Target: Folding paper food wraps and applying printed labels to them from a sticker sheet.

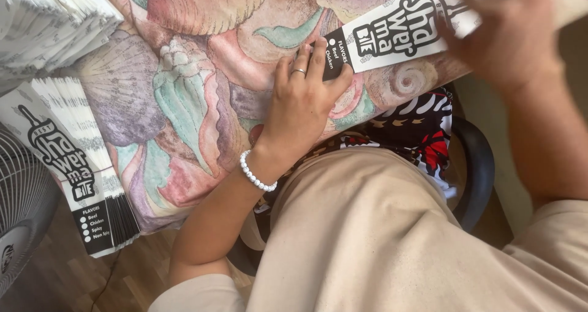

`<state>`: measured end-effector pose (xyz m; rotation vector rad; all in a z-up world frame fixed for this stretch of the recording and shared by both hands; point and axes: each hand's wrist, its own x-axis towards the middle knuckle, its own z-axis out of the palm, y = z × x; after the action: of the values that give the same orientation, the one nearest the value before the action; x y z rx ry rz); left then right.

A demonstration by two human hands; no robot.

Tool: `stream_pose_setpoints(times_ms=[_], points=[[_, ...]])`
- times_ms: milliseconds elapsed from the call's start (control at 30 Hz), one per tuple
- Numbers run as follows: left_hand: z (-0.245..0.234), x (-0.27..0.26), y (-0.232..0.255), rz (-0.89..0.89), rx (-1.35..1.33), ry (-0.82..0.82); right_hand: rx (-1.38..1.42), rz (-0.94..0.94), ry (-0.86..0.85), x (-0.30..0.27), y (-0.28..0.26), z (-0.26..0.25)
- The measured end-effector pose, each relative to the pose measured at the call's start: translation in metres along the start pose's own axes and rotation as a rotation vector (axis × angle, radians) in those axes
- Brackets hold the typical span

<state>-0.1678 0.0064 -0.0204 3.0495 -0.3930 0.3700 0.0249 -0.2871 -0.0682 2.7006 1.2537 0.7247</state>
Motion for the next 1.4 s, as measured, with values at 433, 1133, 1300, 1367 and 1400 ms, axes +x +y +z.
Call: stream_pose_setpoints(times_ms=[433,1133,1300,1367,1400], points=[[0.005,-0.005,0.002,0.051,-0.01,0.068,0.21,-0.262,0.03,-0.031,-0.026,-0.05],[0.002,-0.006,-0.007,0.046,-0.245,0.093,0.239,-0.276,0.082,-0.036,-0.015,-0.04],[-0.001,-0.001,-0.004,-0.001,-0.247,0.013,0.226,-0.281,0.073,-0.033,-0.015,-0.044],[-0.003,0.001,-0.001,0.012,-0.198,0.031,0.223,-0.28,0.075,-0.032,-0.015,-0.046],[-0.003,0.002,0.001,-0.004,-0.146,-0.036,0.216,-0.292,0.078,-0.032,-0.015,-0.046]])
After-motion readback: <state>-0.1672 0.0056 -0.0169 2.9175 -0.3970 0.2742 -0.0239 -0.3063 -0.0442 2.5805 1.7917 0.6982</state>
